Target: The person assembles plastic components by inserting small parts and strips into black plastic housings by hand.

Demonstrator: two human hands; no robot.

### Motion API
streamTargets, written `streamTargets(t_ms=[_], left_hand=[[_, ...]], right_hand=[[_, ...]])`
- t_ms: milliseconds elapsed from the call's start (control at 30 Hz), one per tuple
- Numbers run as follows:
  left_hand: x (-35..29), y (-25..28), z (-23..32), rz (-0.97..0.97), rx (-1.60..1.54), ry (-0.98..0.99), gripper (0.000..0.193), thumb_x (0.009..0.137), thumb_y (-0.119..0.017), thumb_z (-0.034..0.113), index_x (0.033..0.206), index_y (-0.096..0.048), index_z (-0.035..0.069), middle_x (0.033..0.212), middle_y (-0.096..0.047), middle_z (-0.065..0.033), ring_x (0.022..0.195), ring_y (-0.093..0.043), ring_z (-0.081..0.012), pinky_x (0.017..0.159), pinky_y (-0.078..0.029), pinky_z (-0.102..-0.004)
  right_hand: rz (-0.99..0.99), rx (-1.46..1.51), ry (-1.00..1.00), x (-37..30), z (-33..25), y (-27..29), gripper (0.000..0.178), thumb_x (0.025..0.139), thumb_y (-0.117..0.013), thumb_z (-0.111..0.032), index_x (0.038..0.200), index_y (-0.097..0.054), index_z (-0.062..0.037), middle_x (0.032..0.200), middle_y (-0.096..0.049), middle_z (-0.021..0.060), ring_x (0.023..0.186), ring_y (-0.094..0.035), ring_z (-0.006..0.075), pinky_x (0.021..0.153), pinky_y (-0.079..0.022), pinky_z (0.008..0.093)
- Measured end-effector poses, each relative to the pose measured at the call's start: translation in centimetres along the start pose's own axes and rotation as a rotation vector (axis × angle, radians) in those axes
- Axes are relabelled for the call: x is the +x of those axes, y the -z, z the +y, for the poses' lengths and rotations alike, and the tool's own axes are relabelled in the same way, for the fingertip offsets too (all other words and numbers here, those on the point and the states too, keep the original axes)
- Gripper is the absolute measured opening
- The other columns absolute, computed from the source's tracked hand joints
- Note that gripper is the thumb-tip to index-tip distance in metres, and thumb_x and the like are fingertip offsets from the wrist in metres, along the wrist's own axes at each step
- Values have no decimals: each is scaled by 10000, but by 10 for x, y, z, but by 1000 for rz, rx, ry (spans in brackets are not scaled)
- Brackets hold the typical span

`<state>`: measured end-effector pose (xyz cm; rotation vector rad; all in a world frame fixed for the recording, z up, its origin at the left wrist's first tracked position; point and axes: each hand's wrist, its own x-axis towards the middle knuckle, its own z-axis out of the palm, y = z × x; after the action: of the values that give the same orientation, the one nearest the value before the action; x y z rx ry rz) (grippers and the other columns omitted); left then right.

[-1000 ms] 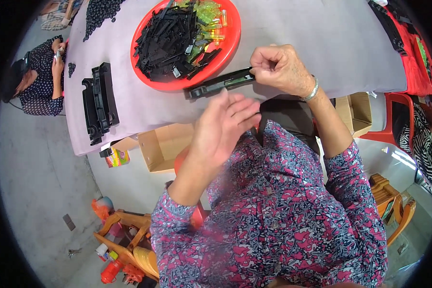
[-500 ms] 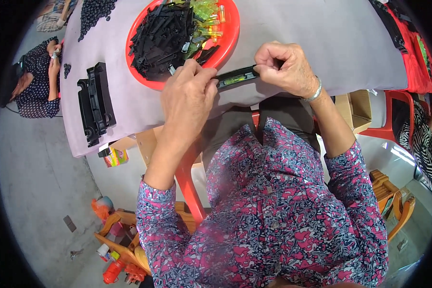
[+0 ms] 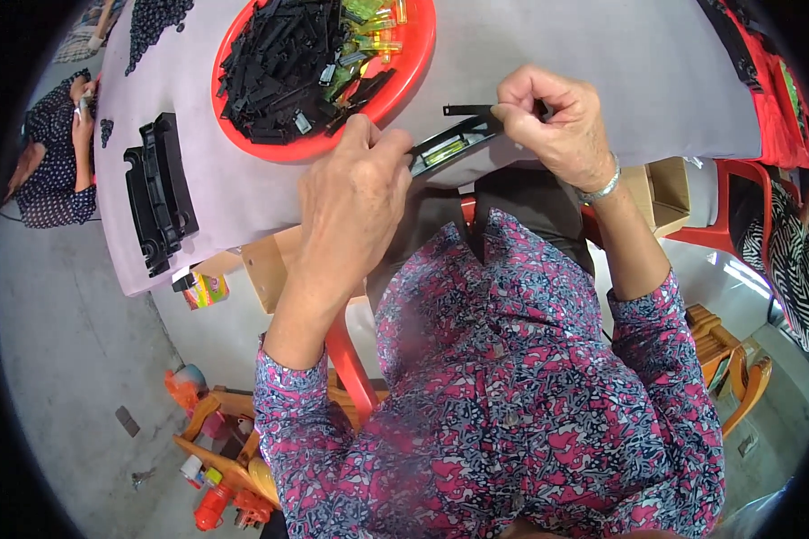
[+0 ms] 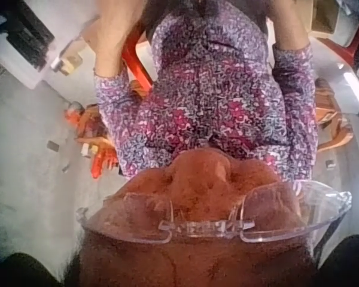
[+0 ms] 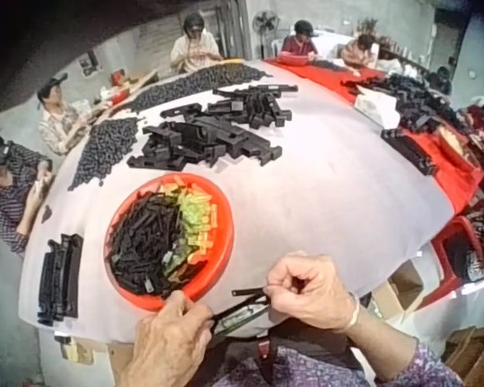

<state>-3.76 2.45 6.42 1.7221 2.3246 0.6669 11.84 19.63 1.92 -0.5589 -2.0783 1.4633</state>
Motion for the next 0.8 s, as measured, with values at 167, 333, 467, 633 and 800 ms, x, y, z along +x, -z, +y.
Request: streamTargets(t_ms=[167,333,467,633,800], left_hand=[[-5,4,2,-102,-77,42,95,899,-596,82,950,-562,9,806,-534,-139,731,-577,-309,664,-446,-410],[-1,4,-3,-273,-399,253,151,888,-557,123,986,-561,9,702,-556,-176,674,-572,-350,624,-433,-441],[2,5,-12,-520,-654,443,217,919,-547,188,979,-592,-15,660,-547,-68,620,-542,-158,588,-434,-328],[2,5,-9,-679,-988,615,226,947,-541,218,1031,-642,34,789,-589,35,687,-520,-45,600,-453,-178],[5,9,-4,-699,-1096,682,236,930,-561,220,1030,-640,22,803,-619,20,699,-538,-22,559,-433,-162]], right_hand=[[128,57,22,1,10,-14,60,796,-665,-40,753,-624,-38,628,-510,-79,599,-427,-10,531,-363,187],[238,126,30,2,9,-17,61,791,-664,-33,748,-621,-33,638,-519,-84,598,-430,-5,536,-363,183],[119,196,-33,0,11,-1,54,798,-647,-18,753,-620,-26,678,-539,-77,631,-449,2,564,-377,189],[-96,185,-10,-2,14,12,61,810,-632,-9,757,-613,-32,694,-535,-75,651,-450,9,590,-384,198],[-192,131,-15,-5,9,16,49,813,-643,-23,777,-610,-24,683,-510,-66,648,-451,24,590,-386,214]])
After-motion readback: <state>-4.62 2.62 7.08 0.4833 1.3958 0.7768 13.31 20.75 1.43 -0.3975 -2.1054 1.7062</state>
